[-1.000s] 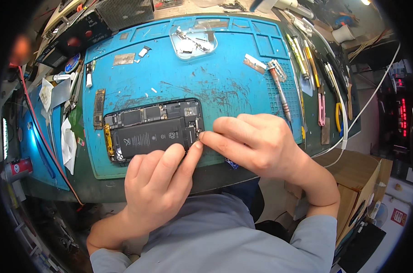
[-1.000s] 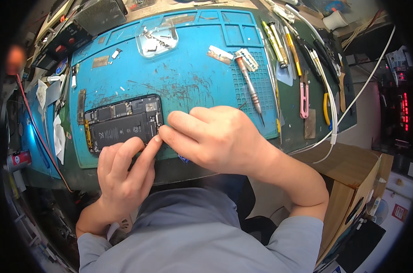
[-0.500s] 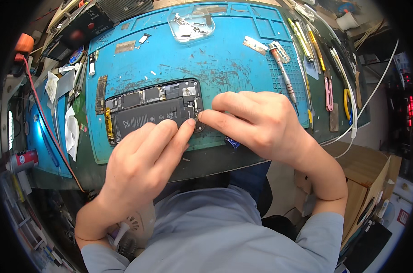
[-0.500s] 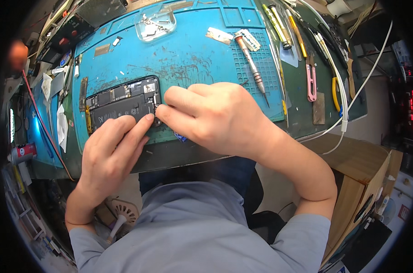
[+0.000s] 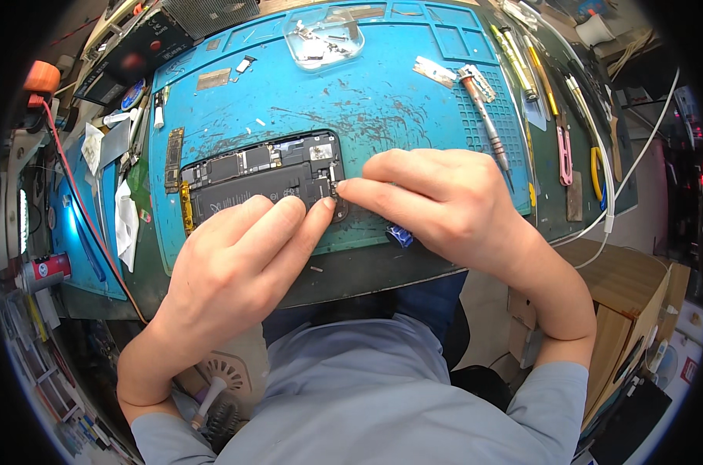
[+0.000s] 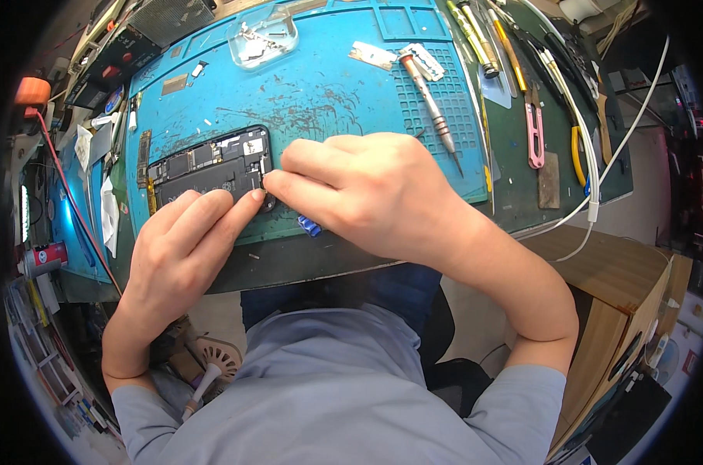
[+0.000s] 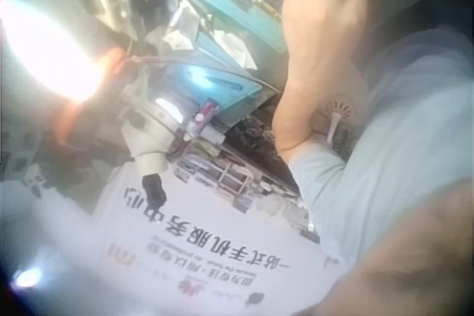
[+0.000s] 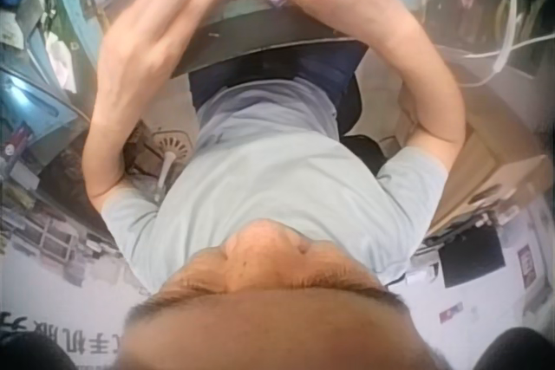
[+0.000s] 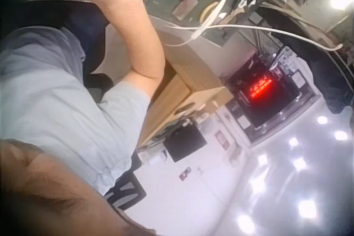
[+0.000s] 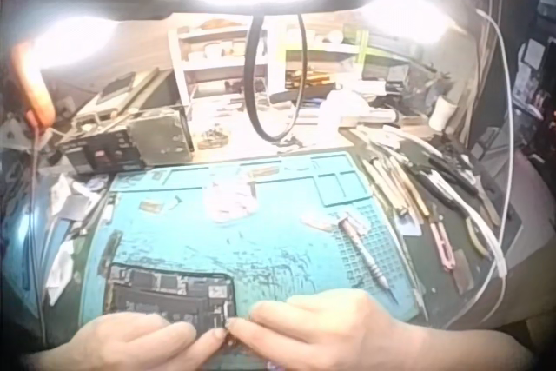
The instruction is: The person repairs a smartphone motherboard on a blue workbench. They use a soldering iron, tweezers, and a hot air gun to remove and install small components, then secure them with a screwdriver.
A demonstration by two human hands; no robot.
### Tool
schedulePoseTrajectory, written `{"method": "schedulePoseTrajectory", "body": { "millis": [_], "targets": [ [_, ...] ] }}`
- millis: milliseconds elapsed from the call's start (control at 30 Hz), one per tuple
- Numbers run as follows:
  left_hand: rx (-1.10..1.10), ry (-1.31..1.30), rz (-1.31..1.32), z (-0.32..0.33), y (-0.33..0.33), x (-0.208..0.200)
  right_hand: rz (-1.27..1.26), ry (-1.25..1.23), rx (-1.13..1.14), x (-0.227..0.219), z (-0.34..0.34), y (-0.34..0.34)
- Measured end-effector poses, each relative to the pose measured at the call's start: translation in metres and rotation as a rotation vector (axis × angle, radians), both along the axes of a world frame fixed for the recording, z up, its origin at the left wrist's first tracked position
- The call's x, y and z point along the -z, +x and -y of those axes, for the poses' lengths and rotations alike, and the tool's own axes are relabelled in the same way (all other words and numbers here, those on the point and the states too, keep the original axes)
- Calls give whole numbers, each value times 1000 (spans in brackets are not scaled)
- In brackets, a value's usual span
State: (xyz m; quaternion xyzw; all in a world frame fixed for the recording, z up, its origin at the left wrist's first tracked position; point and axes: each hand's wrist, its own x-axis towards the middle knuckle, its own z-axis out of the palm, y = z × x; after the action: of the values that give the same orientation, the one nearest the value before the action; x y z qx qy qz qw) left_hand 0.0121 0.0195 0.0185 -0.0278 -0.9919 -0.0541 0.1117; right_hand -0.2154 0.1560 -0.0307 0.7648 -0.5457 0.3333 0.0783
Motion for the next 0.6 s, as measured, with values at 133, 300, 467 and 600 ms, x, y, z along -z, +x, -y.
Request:
{"method": "schedulePoseTrajectory", "body": {
  "millis": [133, 300, 467, 600],
  "targets": [
    [11, 3, -18, 1, 0, 2, 44, 45, -3, -7, -2, 0],
    [29, 22, -44, 3, 0, 4, 30, 78, -16, -9, -4, 1],
    [8, 68, -24, 1, 0, 3, -23, 78, -32, -8, -2, -2],
    [35, -1, -65, 3, 2, 6, -61, 62, -43, -11, -4, -2]
  ]
}}
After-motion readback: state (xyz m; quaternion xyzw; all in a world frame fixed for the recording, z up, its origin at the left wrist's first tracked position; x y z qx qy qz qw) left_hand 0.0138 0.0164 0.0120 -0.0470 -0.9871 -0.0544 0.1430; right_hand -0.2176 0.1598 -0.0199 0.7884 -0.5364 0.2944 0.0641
